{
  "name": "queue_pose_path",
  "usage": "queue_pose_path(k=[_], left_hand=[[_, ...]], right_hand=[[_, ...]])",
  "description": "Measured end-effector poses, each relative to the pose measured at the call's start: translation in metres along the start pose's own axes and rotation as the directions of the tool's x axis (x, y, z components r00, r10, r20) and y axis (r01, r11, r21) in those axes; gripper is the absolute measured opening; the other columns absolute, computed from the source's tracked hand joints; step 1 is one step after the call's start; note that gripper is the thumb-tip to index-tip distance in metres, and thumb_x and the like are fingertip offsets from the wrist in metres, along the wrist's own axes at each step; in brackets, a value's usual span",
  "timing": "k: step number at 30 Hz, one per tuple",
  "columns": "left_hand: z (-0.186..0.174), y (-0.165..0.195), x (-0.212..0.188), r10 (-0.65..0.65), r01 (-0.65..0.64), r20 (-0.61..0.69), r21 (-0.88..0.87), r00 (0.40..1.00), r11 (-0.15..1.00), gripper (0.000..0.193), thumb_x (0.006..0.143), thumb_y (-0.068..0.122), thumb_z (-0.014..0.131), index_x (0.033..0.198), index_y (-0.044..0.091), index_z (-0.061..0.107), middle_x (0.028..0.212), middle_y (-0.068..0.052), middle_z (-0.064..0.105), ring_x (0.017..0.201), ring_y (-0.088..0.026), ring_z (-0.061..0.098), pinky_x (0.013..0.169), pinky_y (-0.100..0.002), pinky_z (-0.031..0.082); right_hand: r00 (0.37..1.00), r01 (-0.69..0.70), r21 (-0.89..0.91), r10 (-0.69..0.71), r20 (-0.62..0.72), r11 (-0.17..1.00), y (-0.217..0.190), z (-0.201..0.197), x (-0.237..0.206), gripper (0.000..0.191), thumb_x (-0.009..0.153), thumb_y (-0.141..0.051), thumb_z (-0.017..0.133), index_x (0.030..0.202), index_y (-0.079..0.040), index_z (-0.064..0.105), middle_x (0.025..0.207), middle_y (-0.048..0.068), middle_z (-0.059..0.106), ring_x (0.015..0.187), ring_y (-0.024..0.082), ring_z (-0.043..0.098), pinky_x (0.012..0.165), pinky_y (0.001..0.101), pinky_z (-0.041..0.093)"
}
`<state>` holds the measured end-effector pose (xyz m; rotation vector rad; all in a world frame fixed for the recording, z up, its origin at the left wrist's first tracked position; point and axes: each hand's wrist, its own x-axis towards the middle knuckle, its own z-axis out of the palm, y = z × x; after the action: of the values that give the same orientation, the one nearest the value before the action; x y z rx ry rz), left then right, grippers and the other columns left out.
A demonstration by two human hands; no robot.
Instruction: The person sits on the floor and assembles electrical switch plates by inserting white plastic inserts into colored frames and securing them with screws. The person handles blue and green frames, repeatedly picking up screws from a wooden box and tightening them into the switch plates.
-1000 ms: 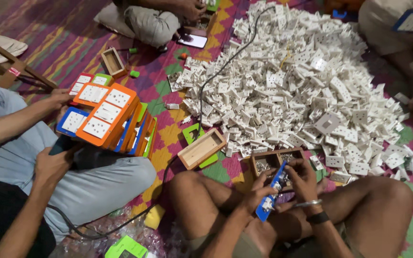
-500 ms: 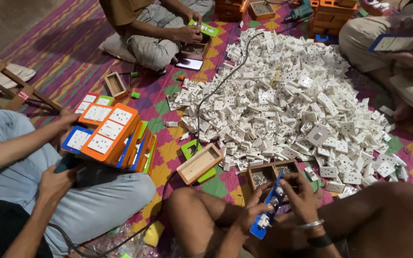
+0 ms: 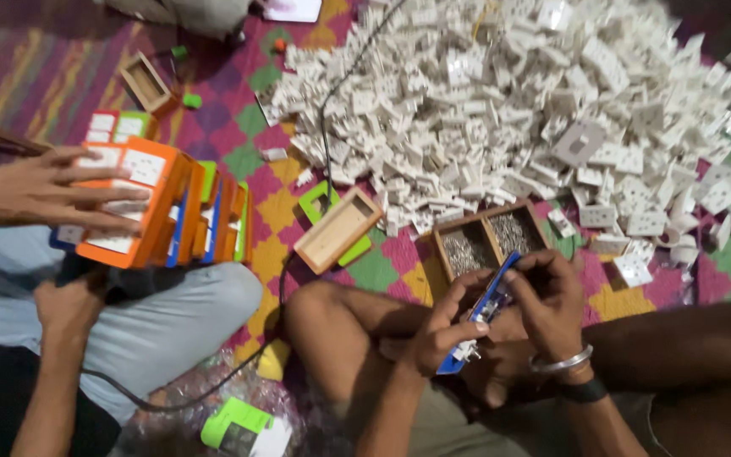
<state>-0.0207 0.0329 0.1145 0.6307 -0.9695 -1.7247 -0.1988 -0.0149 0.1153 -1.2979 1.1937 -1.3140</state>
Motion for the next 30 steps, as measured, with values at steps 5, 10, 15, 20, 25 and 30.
queue_pose_path(k=[5, 10, 15, 20, 25, 30], left_hand=[[0.009, 0.015, -0.008, -0.077, 0.080, -0.070, 0.029, 0.995, 0.996, 0.071, 0.091, 0.010, 0.063, 0.158, 0.005, 0.038, 0.150, -0.010, 0.050, 0.138, -0.020, 0.048, 0.118, -0.034, 0.040], [0.019, 0.018, -0.003, -0.150, 0.166, -0.168, 0.090, 0.974, 0.982, 0.074, 0.090, 0.009, 0.064, 0.159, 0.007, 0.039, 0.143, -0.012, 0.054, 0.111, -0.017, 0.059, 0.090, -0.031, 0.054], [0.020, 0.009, 0.007, -0.180, 0.217, -0.278, 0.107, 0.943, 0.970, 0.070, 0.091, 0.009, 0.064, 0.157, 0.007, 0.041, 0.148, -0.010, 0.050, 0.107, -0.017, 0.058, 0.083, -0.031, 0.056], [0.004, -0.017, 0.008, -0.219, 0.266, -0.296, 0.128, 0.930, 0.956, 0.070, 0.093, 0.012, 0.061, 0.158, 0.008, 0.036, 0.151, -0.011, 0.049, 0.122, -0.015, 0.058, 0.085, -0.031, 0.058], [-0.013, -0.055, 0.004, -0.428, 0.405, -0.311, -0.138, 0.848, 0.904, 0.064, 0.101, 0.030, 0.055, 0.157, 0.010, 0.031, 0.138, -0.023, 0.053, 0.098, -0.025, 0.064, 0.074, -0.036, 0.060], [-0.022, -0.050, -0.004, -0.543, 0.310, -0.163, -0.671, 0.824, 0.673, 0.070, 0.096, 0.056, 0.042, 0.141, 0.003, 0.048, 0.129, -0.028, 0.062, 0.092, -0.030, 0.072, 0.071, -0.040, 0.062]], right_hand=[[0.998, -0.058, 0.057, 0.057, 0.022, 0.997, -0.011, -0.003, 0.001, 0.023, 0.093, 0.000, 0.072, 0.110, -0.005, 0.057, 0.106, 0.002, 0.062, 0.097, 0.009, 0.061, 0.084, 0.0242, 0.053], [0.989, -0.135, 0.201, 0.120, 0.084, 0.970, 0.011, -0.006, 0.015, 0.022, 0.095, 0.000, 0.072, 0.112, -0.004, 0.058, 0.101, 0.002, 0.062, 0.094, 0.010, 0.060, 0.082, 0.0244, 0.051], [0.960, -0.272, 0.259, 0.245, 0.132, 0.927, 0.045, -0.004, 0.022, 0.024, 0.091, -0.003, 0.073, 0.108, -0.005, 0.056, 0.098, 0.000, 0.062, 0.087, 0.008, 0.061, 0.075, 0.0247, 0.055], [0.971, -0.214, 0.281, 0.173, 0.165, 0.935, 0.061, -0.002, 0.020, 0.028, 0.088, -0.003, 0.076, 0.109, -0.004, 0.057, 0.096, 0.000, 0.061, 0.086, 0.008, 0.058, 0.075, 0.0228, 0.049], [0.947, -0.320, 0.338, 0.308, 0.090, 0.885, 0.067, 0.008, 0.024, 0.017, 0.097, -0.017, 0.066, 0.106, -0.003, 0.063, 0.090, 0.001, 0.064, 0.078, 0.009, 0.058, 0.069, 0.0230, 0.048], [0.903, -0.368, 0.611, 0.426, 0.055, 0.700, 0.077, 0.005, 0.036, 0.023, 0.110, -0.025, 0.060, 0.106, -0.003, 0.063, 0.081, 0.004, 0.058, 0.072, 0.014, 0.055, 0.065, 0.0268, 0.043]])
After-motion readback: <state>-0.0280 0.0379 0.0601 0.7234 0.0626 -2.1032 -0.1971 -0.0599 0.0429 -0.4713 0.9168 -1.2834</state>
